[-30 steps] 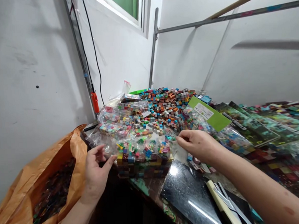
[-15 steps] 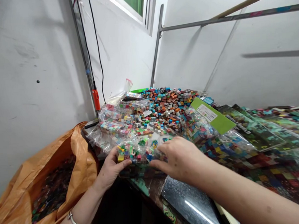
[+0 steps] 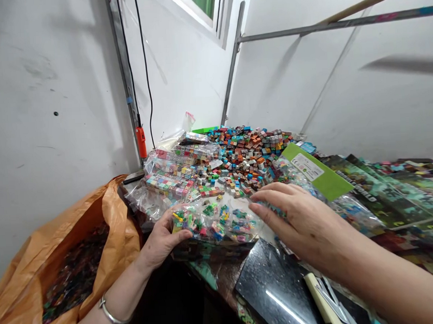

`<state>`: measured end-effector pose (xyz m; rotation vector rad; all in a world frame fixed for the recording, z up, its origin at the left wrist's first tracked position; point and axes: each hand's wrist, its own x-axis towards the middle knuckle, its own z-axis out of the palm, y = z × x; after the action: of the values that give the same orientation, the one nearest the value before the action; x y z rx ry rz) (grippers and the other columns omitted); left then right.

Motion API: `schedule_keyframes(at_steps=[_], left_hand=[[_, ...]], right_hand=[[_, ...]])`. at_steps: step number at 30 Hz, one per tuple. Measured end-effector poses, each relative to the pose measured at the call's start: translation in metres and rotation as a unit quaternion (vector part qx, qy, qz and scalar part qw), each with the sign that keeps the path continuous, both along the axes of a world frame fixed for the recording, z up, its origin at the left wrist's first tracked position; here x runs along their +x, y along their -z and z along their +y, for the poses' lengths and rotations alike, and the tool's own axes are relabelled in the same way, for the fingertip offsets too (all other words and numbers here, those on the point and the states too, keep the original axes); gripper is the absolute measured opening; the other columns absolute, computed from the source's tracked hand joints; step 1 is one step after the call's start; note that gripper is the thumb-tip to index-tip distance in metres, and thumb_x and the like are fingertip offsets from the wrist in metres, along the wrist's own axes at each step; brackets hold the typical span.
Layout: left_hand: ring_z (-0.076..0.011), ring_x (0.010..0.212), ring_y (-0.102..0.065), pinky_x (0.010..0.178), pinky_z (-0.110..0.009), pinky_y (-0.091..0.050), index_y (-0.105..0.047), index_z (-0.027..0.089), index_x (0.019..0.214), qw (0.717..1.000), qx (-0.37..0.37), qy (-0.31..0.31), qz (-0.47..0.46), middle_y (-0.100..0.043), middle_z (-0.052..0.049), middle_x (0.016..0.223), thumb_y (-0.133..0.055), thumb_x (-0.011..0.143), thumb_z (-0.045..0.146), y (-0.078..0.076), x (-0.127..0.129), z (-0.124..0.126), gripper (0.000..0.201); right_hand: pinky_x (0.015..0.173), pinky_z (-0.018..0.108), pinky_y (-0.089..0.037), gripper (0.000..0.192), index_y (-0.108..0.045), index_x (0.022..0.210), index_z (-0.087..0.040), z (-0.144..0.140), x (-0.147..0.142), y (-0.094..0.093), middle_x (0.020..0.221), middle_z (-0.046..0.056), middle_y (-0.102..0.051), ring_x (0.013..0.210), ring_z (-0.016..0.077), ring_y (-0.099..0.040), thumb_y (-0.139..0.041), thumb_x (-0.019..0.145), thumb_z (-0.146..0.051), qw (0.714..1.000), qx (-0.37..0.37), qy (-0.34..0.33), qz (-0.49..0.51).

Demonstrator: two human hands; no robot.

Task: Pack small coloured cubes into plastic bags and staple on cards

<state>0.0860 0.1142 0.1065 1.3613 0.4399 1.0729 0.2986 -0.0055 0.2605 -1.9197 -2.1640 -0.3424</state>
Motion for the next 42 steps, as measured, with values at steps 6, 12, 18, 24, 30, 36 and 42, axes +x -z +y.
schedule_keyframes(at_steps=[6,12,18,24,30,36,42], left_hand=[[-0.0188,0.095,-0.052,0.084,-0.026,-0.039,-0.053,0.02,0.108,1.0,-0.003,-0.024,0.018,-0.058,-0.003,0.104,-0.072,0.062,0.025,0.001,0.002,0.002,0.049],[-0.0207,0.097,-0.051,0.081,-0.026,-0.04,-0.052,0.021,0.11,0.998,0.014,-0.022,0.05,-0.056,-0.004,0.109,-0.07,0.064,0.029,-0.007,-0.001,0.003,0.05],[-0.0212,0.099,-0.051,0.085,-0.028,-0.038,-0.058,0.02,0.105,0.996,0.064,-0.048,0.049,-0.058,-0.005,0.109,-0.061,0.073,0.034,-0.019,0.002,0.006,0.035],[-0.0194,0.094,-0.053,0.088,-0.03,-0.036,-0.065,0.018,0.089,0.987,0.088,-0.133,0.019,-0.063,-0.004,0.096,-0.051,0.081,0.033,-0.024,0.009,0.003,0.022],[-0.0155,0.086,-0.053,0.08,-0.024,-0.038,-0.067,0.018,0.081,0.986,0.036,-0.161,-0.022,-0.065,-0.002,0.087,-0.053,0.08,0.032,-0.026,0.017,0.002,0.02],[-0.012,0.076,-0.05,0.072,-0.021,-0.036,-0.067,0.018,0.078,0.988,-0.012,-0.148,-0.027,-0.063,0.001,0.079,-0.054,0.079,0.035,-0.023,0.021,0.006,0.022],[-0.0124,0.075,-0.051,0.068,-0.02,-0.038,-0.067,0.017,0.077,0.986,-0.033,-0.158,-0.036,-0.063,0.0,0.078,-0.057,0.076,0.037,-0.025,0.021,0.01,0.023]], right_hand=[[0.07,0.034,-0.048,0.043,-0.049,0.111,-0.016,0.026,0.016,0.014,0.098,0.012,-0.051,0.083,0.0219,-0.055,-0.049,0.077,-0.042,0.998,0.013,0.062,-0.019],[0.07,0.031,-0.045,0.029,-0.057,0.1,-0.02,0.048,0.01,0.015,0.087,0.007,-0.057,0.08,0.0204,-0.056,-0.047,0.078,-0.036,0.997,-0.041,0.017,-0.056],[0.061,0.027,-0.045,0.033,-0.056,0.101,-0.017,0.053,0.027,0.028,0.087,0.008,-0.058,0.073,0.0183,-0.056,-0.049,0.076,-0.037,0.998,-0.006,0.067,0.01],[0.058,0.026,-0.043,0.029,-0.063,0.076,-0.021,0.048,0.033,0.02,0.066,0.0,-0.062,0.062,0.0156,-0.056,-0.042,0.081,-0.04,0.982,-0.107,0.068,0.143],[0.059,0.027,-0.048,0.04,-0.062,0.088,-0.022,0.022,0.038,0.02,0.076,0.005,-0.064,0.069,0.0187,-0.06,-0.043,0.077,-0.055,0.926,-0.096,0.131,0.341],[0.088,0.039,-0.045,0.072,-0.024,0.131,-0.033,-0.006,0.038,0.034,0.134,0.008,-0.038,0.117,0.0252,-0.041,-0.058,0.07,-0.05,0.876,-0.086,0.102,0.463],[0.059,0.026,-0.052,0.034,-0.064,0.09,-0.019,0.005,0.028,0.05,0.094,0.007,-0.066,0.09,0.024,-0.059,-0.058,0.072,-0.048,0.834,-0.08,0.132,0.53]])
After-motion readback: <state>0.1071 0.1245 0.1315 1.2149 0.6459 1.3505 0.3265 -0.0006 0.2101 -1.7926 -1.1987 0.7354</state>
